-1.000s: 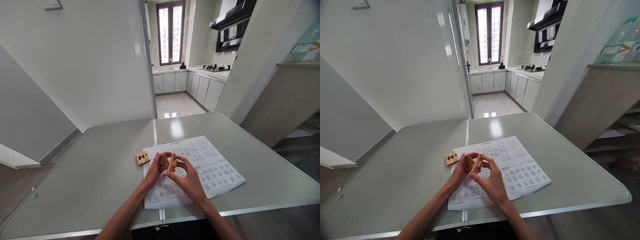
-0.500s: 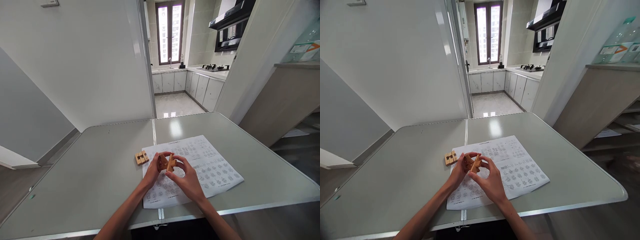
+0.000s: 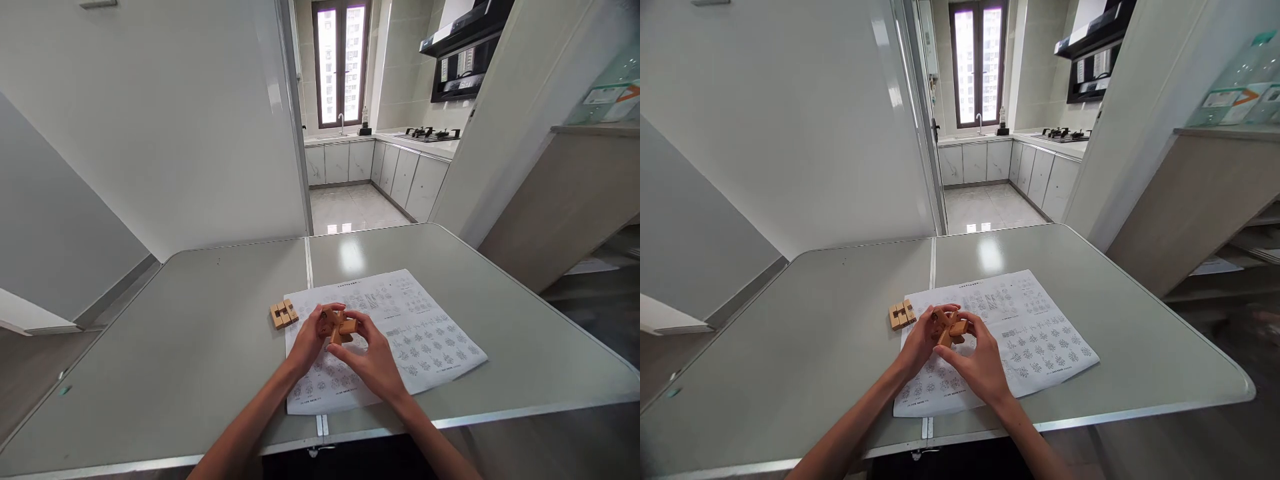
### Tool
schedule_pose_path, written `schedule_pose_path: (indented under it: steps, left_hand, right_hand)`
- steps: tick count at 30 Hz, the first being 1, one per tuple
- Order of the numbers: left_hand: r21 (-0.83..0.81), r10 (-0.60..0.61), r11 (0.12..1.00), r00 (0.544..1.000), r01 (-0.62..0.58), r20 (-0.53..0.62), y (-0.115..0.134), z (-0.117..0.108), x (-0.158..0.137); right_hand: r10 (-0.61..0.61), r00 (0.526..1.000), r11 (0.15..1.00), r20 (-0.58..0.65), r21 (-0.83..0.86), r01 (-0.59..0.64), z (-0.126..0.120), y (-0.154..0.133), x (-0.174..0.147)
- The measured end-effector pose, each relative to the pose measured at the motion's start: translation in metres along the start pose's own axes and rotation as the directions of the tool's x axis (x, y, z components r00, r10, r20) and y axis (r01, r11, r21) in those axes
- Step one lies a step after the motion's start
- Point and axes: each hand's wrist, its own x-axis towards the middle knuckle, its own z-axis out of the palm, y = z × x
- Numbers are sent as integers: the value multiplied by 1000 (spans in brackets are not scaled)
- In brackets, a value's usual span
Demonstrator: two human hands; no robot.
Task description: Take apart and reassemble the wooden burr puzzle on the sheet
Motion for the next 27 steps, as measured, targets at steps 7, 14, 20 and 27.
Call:
schedule_pose_path:
  steps: [7, 14, 20, 27]
  left_hand:
    - [-1, -7, 1000, 999, 7, 34, 3, 2, -2]
    - [-8, -1, 1000, 999, 2, 37, 0, -1, -1]
    - [-45, 21, 999, 999, -19, 36, 0, -3, 0]
    - [-3, 83, 997, 996, -83, 34, -1, -2, 2]
  right_hand:
    - [-77, 997, 995, -33, -65, 74, 2, -2, 1]
    - [-78, 996, 994, -54, -78, 73, 1, -5, -1]
    - [-79, 996, 993, -45, -90, 74, 1, -3, 2]
    - [9, 1000, 1000, 23, 29, -9, -7, -6, 7]
